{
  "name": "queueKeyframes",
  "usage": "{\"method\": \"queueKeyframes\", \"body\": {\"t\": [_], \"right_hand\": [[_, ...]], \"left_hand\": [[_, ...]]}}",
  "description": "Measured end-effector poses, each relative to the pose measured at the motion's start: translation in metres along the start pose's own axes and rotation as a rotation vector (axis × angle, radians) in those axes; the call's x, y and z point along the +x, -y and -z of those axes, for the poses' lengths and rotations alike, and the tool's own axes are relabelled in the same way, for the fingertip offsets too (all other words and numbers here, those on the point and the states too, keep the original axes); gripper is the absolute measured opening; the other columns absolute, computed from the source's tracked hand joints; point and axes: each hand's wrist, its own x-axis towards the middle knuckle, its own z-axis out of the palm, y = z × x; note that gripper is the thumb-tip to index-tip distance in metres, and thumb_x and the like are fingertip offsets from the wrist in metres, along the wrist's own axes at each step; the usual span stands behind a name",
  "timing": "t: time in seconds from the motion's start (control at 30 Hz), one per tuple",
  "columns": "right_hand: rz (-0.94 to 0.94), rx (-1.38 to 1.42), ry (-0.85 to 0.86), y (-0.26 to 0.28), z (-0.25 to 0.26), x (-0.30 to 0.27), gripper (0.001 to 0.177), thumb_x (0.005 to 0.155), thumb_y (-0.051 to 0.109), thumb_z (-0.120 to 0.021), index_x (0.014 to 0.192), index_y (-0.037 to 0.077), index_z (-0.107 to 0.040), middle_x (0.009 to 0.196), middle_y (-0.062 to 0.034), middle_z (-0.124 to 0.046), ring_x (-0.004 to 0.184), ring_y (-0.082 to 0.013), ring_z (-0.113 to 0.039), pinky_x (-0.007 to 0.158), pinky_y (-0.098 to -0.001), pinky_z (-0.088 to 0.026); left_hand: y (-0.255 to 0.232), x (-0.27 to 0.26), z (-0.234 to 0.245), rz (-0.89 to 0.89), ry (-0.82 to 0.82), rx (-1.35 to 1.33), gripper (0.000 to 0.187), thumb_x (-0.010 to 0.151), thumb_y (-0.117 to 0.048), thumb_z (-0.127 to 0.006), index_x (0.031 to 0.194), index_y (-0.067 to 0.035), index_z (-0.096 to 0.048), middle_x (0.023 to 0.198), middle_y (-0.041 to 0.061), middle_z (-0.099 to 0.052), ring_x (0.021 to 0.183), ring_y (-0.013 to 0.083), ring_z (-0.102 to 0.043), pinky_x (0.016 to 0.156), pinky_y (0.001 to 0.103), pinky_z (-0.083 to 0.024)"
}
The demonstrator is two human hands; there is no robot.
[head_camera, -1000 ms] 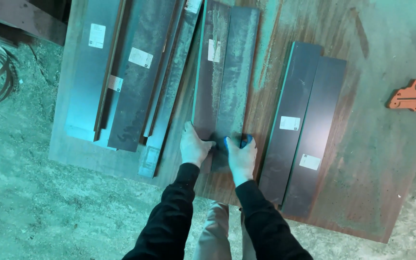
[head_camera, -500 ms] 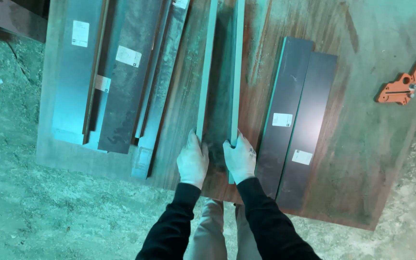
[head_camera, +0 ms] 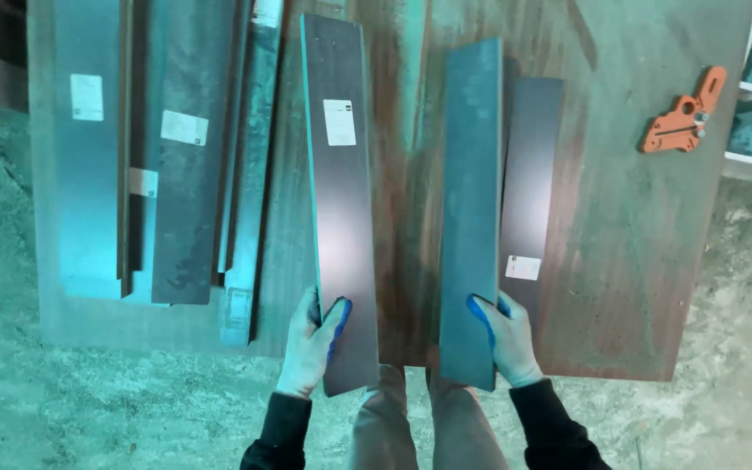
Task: The person picks up dark rectangular wooden planks from a workbench and feeds them into a green industrial machine. They then retrieve the processed planks from the machine's output roller and return them to the workbench, repeating this cycle.
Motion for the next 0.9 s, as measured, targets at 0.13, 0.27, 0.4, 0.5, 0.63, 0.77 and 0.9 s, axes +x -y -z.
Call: {"method": "queueKeyframes", "body": {"t": [0.13,0.27,0.4,0.5,0.63,0.77,0.9], "right_hand": [[0.028,0.021,-0.191,-0.041,0.074,0.011,0.041,0.107,0.025,-0.080,0.138,-0.001,-0.084,0.120,-0.0191,-0.086,0.107,-0.0286,-0.078,0.094,-0.0453,-0.066],[-0.135,-0.014,-0.096,-0.037,0.130,0.001,0.068,0.104,0.041,-0.070,0.161,0.003,-0.067,0.151,-0.0217,-0.078,0.137,-0.0438,-0.077,0.122,-0.0603,-0.063],[-0.004,0.020,-0.151,-0.061,0.158,0.010,0.048,0.099,0.033,-0.095,0.132,0.000,-0.087,0.100,-0.0295,-0.081,0.093,-0.0418,-0.079,0.080,-0.0625,-0.068],[0.055,-0.010,-0.166,-0.096,0.184,0.032,0.050,0.112,0.028,-0.084,0.153,-0.001,-0.080,0.141,-0.0340,-0.079,0.137,-0.0490,-0.074,0.112,-0.0700,-0.060],[0.088,-0.123,-0.245,-0.110,0.193,0.056,0.045,0.118,0.025,-0.079,0.156,0.001,-0.076,0.148,-0.0339,-0.076,0.143,-0.0536,-0.070,0.116,-0.0718,-0.057],[0.037,-0.113,-0.233,-0.049,0.176,0.031,0.062,0.115,0.016,-0.078,0.171,-0.004,-0.061,0.163,-0.0380,-0.065,0.155,-0.0564,-0.059,0.126,-0.0736,-0.050],[0.403,-0.563,-0.386,-0.073,0.182,0.039,0.038,0.108,0.014,-0.086,0.144,0.002,-0.084,0.156,-0.0253,-0.072,0.140,-0.0481,-0.074,0.114,-0.0582,-0.066]], "left_hand": [[0.021,0.000,-0.054,-0.075,0.064,-0.021,0.024,0.112,-0.023,-0.077,0.132,-0.009,-0.078,0.118,0.001,-0.081,0.109,0.0094,-0.070,0.100,0.032,-0.060],[0.013,-0.005,-0.120,0.099,0.185,-0.104,0.036,0.107,-0.025,-0.079,0.138,-0.009,-0.072,0.127,0.005,-0.078,0.117,0.0146,-0.070,0.103,0.033,-0.060],[0.028,-0.002,-0.173,-0.052,0.245,-0.229,0.036,0.112,-0.016,-0.083,0.145,-0.005,-0.076,0.122,0.005,-0.081,0.123,0.0114,-0.066,0.109,0.048,-0.068],[0.039,-0.005,-0.197,-0.033,0.230,-0.176,0.033,0.114,-0.017,-0.080,0.145,-0.007,-0.077,0.121,0.008,-0.084,0.120,0.0116,-0.067,0.107,0.046,-0.067],[0.068,0.016,-0.207,-0.079,0.223,-0.111,0.033,0.116,-0.019,-0.077,0.147,-0.007,-0.075,0.123,0.012,-0.084,0.122,0.0135,-0.066,0.109,0.048,-0.065],[0.036,0.011,-0.217,0.008,0.203,0.087,0.058,0.115,-0.029,-0.081,0.159,0.003,-0.060,0.154,0.036,-0.069,0.156,0.0469,-0.056,0.129,0.063,-0.049],[0.018,0.009,-0.222,0.086,0.193,0.192,0.074,0.115,-0.037,-0.081,0.166,0.007,-0.051,0.171,0.041,-0.056,0.166,0.0575,-0.045,0.139,0.067,-0.040]]}}
